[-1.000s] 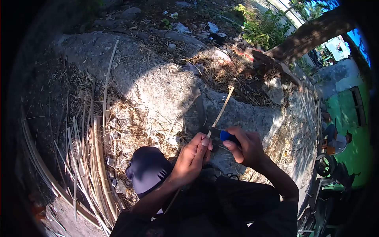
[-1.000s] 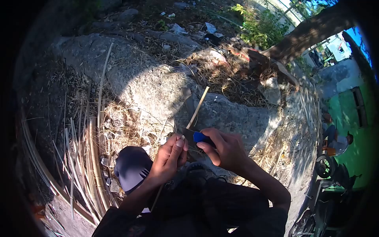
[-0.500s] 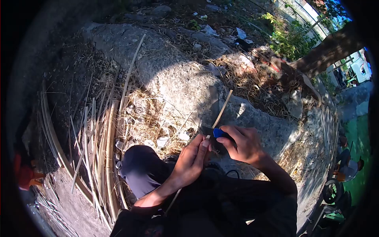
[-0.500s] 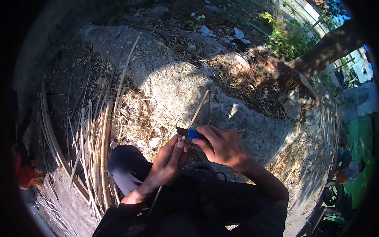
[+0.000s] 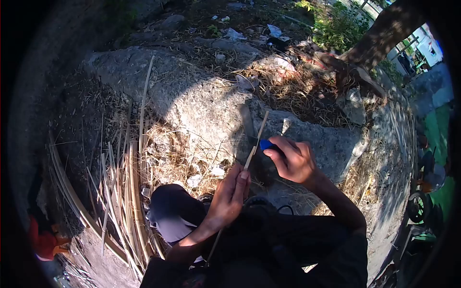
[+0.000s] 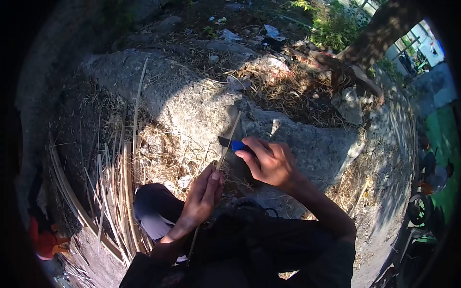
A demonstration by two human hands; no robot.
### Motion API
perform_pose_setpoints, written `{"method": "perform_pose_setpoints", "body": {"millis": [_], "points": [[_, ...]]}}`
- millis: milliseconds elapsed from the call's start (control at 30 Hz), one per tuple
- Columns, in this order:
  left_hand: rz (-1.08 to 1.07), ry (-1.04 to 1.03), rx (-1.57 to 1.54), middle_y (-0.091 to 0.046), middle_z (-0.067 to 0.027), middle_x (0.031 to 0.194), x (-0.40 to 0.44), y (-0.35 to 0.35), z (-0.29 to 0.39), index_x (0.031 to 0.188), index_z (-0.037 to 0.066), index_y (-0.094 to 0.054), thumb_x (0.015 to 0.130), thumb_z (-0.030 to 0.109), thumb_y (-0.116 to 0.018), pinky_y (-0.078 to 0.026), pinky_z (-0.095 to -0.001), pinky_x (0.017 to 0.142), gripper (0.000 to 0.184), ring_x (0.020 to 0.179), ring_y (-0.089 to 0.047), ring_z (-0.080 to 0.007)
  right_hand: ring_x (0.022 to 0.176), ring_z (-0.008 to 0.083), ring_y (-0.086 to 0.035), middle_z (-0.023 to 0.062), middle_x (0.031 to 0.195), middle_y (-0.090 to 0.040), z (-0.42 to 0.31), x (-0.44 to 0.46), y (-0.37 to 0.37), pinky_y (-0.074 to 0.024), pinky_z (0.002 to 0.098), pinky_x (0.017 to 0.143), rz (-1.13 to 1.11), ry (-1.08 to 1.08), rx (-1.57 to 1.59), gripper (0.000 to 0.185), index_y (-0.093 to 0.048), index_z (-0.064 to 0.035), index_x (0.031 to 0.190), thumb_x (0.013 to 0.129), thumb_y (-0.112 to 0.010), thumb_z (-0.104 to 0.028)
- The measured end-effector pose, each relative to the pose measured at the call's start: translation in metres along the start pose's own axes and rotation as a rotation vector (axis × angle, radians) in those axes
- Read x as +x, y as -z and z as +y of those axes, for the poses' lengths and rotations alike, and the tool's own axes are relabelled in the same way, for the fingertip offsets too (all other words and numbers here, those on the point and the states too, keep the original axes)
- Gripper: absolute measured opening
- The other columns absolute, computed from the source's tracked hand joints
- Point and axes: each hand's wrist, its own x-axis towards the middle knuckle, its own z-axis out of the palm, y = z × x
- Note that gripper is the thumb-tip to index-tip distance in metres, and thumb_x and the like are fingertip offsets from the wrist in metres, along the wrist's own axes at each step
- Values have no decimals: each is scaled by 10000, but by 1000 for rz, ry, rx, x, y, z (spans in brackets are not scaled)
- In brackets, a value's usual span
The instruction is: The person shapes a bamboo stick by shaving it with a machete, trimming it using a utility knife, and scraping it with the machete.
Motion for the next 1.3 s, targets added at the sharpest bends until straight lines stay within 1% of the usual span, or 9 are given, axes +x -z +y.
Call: {"method": "perform_pose_setpoints", "body": {"millis": [200,333,367,433,600,800,967,1100,1300], "points": [[-8,24,-19,-435,46,681,5,6,-11,940,77,-528,1157,298,-431,-315,-241,527,324,579,-394,-39,630,352,-700,149,812,-723,12,10,-2,-540,443,544,-68,-167,145,197,-667,-65,1077,985,-722,-229],[-63,-1,10,-419,51,685,-8,7,-4,954,86,-519,1160,301,-419,-312,-244,545,314,593,-375,-53,687,448,-652,198,728,-655,101,21,9,-479,531,619,-25,-449,-109,241,-661,-47,1012,1041,-642,-286],[-69,-7,17,-419,51,685,-10,9,-4,954,86,-519,1160,301,-419,-312,-244,545,314,593,-375,-53,579,368,-615,159,685,-633,146,8,6,-434,447,565,169,-267,-211,287,-661,-25,1021,1055,-629,-309],[-93,61,-98,-417,30,695,-9,14,-3,979,55,-520,1153,220,-427,-304,-253,555,257,611,-367,-57,491,79,-418,-20,579,-430,180,8,18,-289,293,473,142,-804,371,418,-652,-35,963,1101,-535,-413],[-229,229,-350,-359,49,588,4,33,3,1005,90,-538,1162,329,-392,-255,-249,463,321,486,-313,-48,457,21,-318,-20,699,-508,78,38,33,-237,236,450,-14,-834,999,464,-659,-11,1190,1081,-572,-454],[-321,211,-325,-466,11,626,-1,33,8,1005,90,-537,1160,348,-391,-298,-223,448,334,476,-370,-56,601,-24,-442,-58,866,-663,-8,49,31,-293,194,521,-48,-863,1030,307,-695,-37,1231,984,-765,-206],[-302,145,-376,-541,-20,693,-6,21,4,1098,52,-577,1150,341,-432,-371,-216,476,327,502,-455,-74,640,3,-493,-43,859,-680,-10,34,30,-342,202,548,3,-854,1004,286,-715,-37,1184,959,-795,-196],[-187,48,-411,-605,-47,751,-3,16,-4,1176,-6,-592,1129,258,-512,-451,-222,514,279,552,-551,-91,903,141,-731,78,985,-769,-22,33,31,-550,285,812,17,-763,964,256,-722,-3,1142,959,-776,-175],[-199,26,-419,-607,-53,721,-13,14,2,1158,-20,-591,1122,225,-532,-436,-228,478,255,491,-528,-86,982,184,-751,104,1003,-773,-28,28,37,-559,310,910,-18,-768,876,247,-716,14,1150,968,-744,-149]]}}
